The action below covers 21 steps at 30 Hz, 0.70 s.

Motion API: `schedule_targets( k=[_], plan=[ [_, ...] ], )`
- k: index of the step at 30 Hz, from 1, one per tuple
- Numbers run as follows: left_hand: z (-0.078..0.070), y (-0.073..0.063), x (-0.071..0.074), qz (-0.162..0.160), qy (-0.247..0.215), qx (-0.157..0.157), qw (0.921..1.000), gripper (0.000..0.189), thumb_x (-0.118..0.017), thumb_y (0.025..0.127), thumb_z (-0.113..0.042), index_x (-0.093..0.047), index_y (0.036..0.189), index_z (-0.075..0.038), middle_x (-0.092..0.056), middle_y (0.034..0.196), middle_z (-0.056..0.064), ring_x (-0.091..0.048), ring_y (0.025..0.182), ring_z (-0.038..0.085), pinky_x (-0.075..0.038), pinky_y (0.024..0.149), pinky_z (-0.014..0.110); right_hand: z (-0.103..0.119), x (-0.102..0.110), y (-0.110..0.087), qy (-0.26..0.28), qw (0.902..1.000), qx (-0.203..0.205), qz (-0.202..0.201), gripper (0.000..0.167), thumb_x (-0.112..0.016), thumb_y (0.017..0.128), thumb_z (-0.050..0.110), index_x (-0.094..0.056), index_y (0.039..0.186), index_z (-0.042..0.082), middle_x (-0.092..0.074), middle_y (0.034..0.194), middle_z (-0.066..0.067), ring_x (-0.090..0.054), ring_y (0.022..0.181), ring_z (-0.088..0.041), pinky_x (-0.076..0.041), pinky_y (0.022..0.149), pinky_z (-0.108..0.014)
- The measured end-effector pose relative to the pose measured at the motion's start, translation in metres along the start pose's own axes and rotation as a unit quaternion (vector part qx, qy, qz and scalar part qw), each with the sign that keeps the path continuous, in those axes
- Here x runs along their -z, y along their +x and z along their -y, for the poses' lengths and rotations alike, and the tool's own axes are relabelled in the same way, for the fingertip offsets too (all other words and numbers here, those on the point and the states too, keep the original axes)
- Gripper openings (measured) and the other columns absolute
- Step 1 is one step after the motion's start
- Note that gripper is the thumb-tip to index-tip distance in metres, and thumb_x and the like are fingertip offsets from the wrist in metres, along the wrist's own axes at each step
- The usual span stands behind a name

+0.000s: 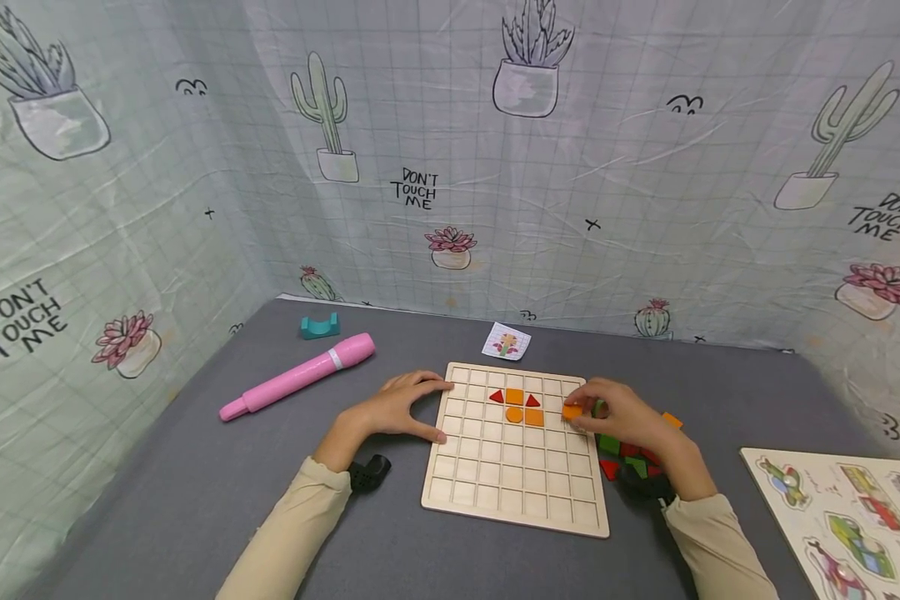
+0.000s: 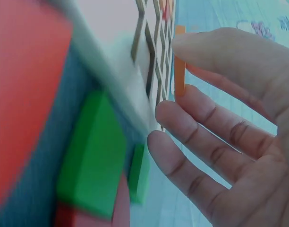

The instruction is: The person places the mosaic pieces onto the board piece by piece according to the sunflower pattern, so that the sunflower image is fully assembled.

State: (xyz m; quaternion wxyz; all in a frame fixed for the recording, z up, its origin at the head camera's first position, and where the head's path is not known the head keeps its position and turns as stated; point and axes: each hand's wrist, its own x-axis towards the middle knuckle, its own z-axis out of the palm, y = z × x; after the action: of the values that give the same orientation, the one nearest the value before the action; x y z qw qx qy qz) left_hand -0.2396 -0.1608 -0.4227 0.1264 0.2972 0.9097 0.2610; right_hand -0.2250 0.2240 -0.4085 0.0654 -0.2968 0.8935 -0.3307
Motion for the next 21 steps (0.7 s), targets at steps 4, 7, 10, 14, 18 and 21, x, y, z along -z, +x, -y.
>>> schedule_targets(
  k=[4, 7, 10, 14, 18, 21],
  plan=[
    [0.000, 0.000, 0.000, 0.002, -0.002, 0.001, 1.0000, 0.081, -0.080, 0.077, -0.045, -0.047, 0.145, -0.017, -0.040, 0.146, 0.009, -0.035, 0.136, 0.032, -0.022, 0.110, 0.058, 0.007, -0.008, 0.010, 0.016, 0.9995, 0.023, 0.013, 0.027, -0.072, 0.089, 0.013, -0.067, 0.112, 0.000, -0.061, 0.099, -0.008, -0.054, 0.080, -0.011, -0.051, 0.069, -0.028],
    [0.000, 0.000, 0.000, 0.003, -0.004, 0.004, 1.0000, 0.081, -0.080, 0.078, -0.045, -0.046, 0.146, -0.018, -0.040, 0.146, 0.009, -0.035, 0.136, 0.033, -0.022, 0.110, 0.058, 0.012, -0.013, 0.016, 0.021, 0.9988, 0.042, 0.014, 0.025, -0.072, 0.089, 0.011, -0.068, 0.111, 0.001, -0.062, 0.103, -0.010, -0.055, 0.080, -0.013, -0.052, 0.070, -0.028],
    [0.001, 0.000, 0.000, 0.004, -0.002, 0.005, 1.0000, 0.081, -0.080, 0.077, -0.046, -0.046, 0.146, -0.018, -0.040, 0.146, 0.009, -0.034, 0.137, 0.032, -0.021, 0.110, 0.058, 0.017, -0.016, 0.022, 0.018, 0.9980, 0.058, 0.016, 0.023, -0.071, 0.089, 0.010, -0.068, 0.110, 0.001, -0.062, 0.105, -0.010, -0.056, 0.082, -0.016, -0.052, 0.070, -0.028],
    [0.002, 0.001, -0.001, 0.005, 0.003, 0.008, 0.9999, 0.081, -0.080, 0.077, -0.046, -0.046, 0.146, -0.019, -0.039, 0.147, 0.008, -0.034, 0.137, 0.032, -0.021, 0.111, 0.057, 0.025, -0.021, 0.031, 0.023, 0.9964, 0.077, 0.026, 0.021, -0.070, 0.090, 0.008, -0.069, 0.109, 0.000, -0.063, 0.106, -0.013, -0.056, 0.083, -0.021, -0.051, 0.070, -0.029],
    [0.004, 0.001, -0.001, 0.009, 0.008, 0.011, 0.9999, 0.081, -0.079, 0.078, -0.048, -0.045, 0.146, -0.021, -0.039, 0.147, 0.007, -0.033, 0.138, 0.032, -0.021, 0.111, 0.057, 0.033, -0.028, 0.040, 0.023, 0.9957, 0.084, 0.032, 0.019, -0.072, 0.088, 0.006, -0.069, 0.105, -0.002, -0.062, 0.103, -0.014, -0.055, 0.081, -0.023, -0.050, 0.067, -0.029],
    [0.004, 0.002, -0.001, 0.007, 0.006, 0.010, 0.9999, 0.081, -0.079, 0.078, -0.048, -0.045, 0.146, -0.020, -0.039, 0.147, 0.007, -0.033, 0.137, 0.032, -0.021, 0.111, 0.057, 0.038, -0.033, 0.047, 0.008, 0.9953, 0.089, 0.038, 0.018, -0.072, 0.087, 0.006, -0.070, 0.104, -0.001, -0.062, 0.100, -0.011, -0.054, 0.082, -0.023, -0.049, 0.069, -0.030]
  ],
)
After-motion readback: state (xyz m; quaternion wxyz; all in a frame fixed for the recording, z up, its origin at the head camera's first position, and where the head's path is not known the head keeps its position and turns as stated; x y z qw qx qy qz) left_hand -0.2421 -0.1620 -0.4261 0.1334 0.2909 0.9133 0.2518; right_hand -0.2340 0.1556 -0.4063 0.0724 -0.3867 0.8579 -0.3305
